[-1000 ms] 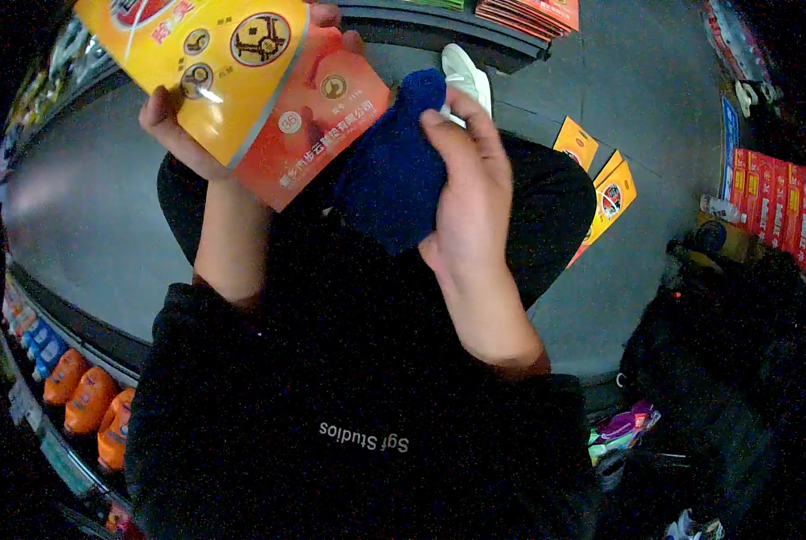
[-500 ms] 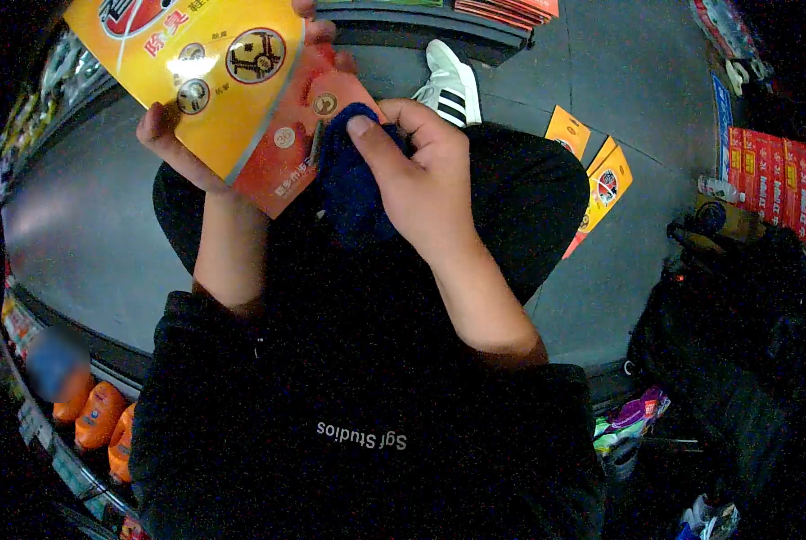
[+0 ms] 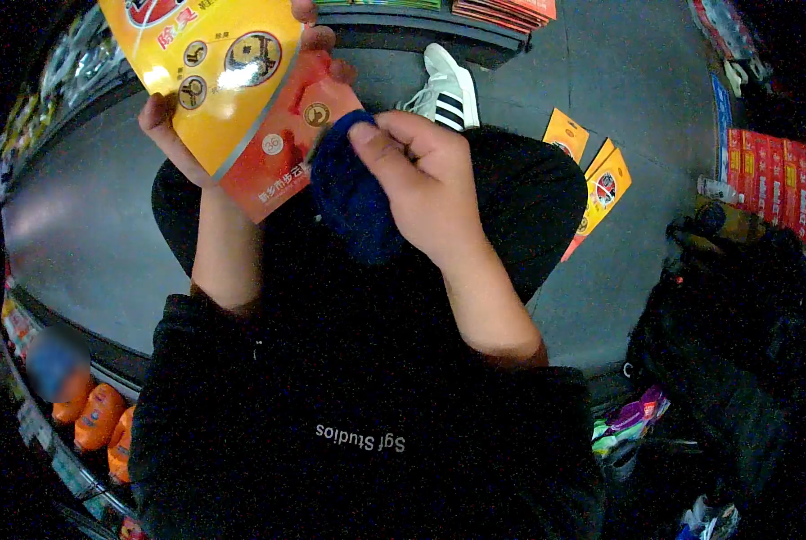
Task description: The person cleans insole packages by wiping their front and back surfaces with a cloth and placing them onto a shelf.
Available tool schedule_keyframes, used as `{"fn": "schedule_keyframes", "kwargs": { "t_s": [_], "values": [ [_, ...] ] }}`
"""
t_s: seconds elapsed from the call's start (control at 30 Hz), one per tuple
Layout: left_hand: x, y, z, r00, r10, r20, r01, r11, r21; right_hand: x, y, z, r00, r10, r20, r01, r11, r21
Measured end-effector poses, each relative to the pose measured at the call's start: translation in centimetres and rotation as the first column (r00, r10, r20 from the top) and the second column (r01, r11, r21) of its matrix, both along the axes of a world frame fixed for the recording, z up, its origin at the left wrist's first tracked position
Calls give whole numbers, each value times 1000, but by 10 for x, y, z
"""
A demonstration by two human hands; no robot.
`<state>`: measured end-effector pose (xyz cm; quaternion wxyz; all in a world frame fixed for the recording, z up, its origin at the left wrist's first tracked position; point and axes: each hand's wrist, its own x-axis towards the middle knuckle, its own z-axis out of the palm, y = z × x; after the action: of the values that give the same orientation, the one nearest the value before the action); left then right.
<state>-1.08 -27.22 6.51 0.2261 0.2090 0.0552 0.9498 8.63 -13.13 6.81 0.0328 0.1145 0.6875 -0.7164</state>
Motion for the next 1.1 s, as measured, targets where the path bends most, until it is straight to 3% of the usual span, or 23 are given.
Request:
{"fn": "schedule_keyframes", "kwargs": {
  "t_s": [0.03, 0.1, 0.17, 0.23, 0.27, 0.33, 0.4, 0.47, 0.6, 0.7, 0.77, 0.83, 0.93, 1.1],
  "values": [
    [0, 0, 0, 1000, 6, 7, -6, 1000, 3, 0, -1, -1, 1000, 8, -3, -8, 1000, 0],
    [1, 1, 1, 1000, 7, 29, -8, 1000, 25, 1, -5, -3, 975, -209, -78, 198, 972, -128],
    [0, -3, 3, 999, 19, 40, -21, 999, 44, -2, -1, -8, 905, -423, 33, 415, 865, -284],
    [-3, -8, 5, 999, 38, 21, -39, 999, 37, -1, 10, 1, 891, -450, 57, 432, 803, -410],
    [-4, -11, 6, 999, 47, 13, -48, 998, 32, -1, 20, -3, 889, -450, 84, 436, 777, -453],
    [-1, -9, 8, 992, -108, 67, 99, 988, 120, 5, 26, 2, 921, -382, 83, 377, 814, -442],
    [-4, -8, 7, 998, -63, 19, 60, 990, 124, 7, 27, 5, 934, -350, 65, 347, 852, -392],
    [-7, -6, 3, 1000, -12, -25, 16, 992, 129, 5, 22, 12, 942, -328, -68, 294, 906, -305],
    [-3, -8, 1, 999, -42, 32, 37, 990, 139, 13, 20, 13, 961, -264, -78, 215, 896, -388],
    [-3, -12, 0, 997, 18, 75, -22, 998, 61, 18, 12, 17, 984, -179, -1, 162, 896, -413],
    [-10, -14, -10, 1000, -7, -29, 9, 997, 72, 17, 5, 16, 981, -193, -25, 179, 947, -266],
    [-6, -11, -8, 1000, 2, -32, 0, 997, 78, 9, -5, 16, 979, -204, -6, 195, 944, -268],
    [-1, -3, -6, 1000, -18, 9, 17, 993, 114, -1, -19, 9, 946, -281, 164, 321, 891, -321],
    [1, -7, -5, 998, -58, 25, 53, 988, 143, 2, -22, -1, 964, -153, 217, 235, 871, -431]
  ]
}}
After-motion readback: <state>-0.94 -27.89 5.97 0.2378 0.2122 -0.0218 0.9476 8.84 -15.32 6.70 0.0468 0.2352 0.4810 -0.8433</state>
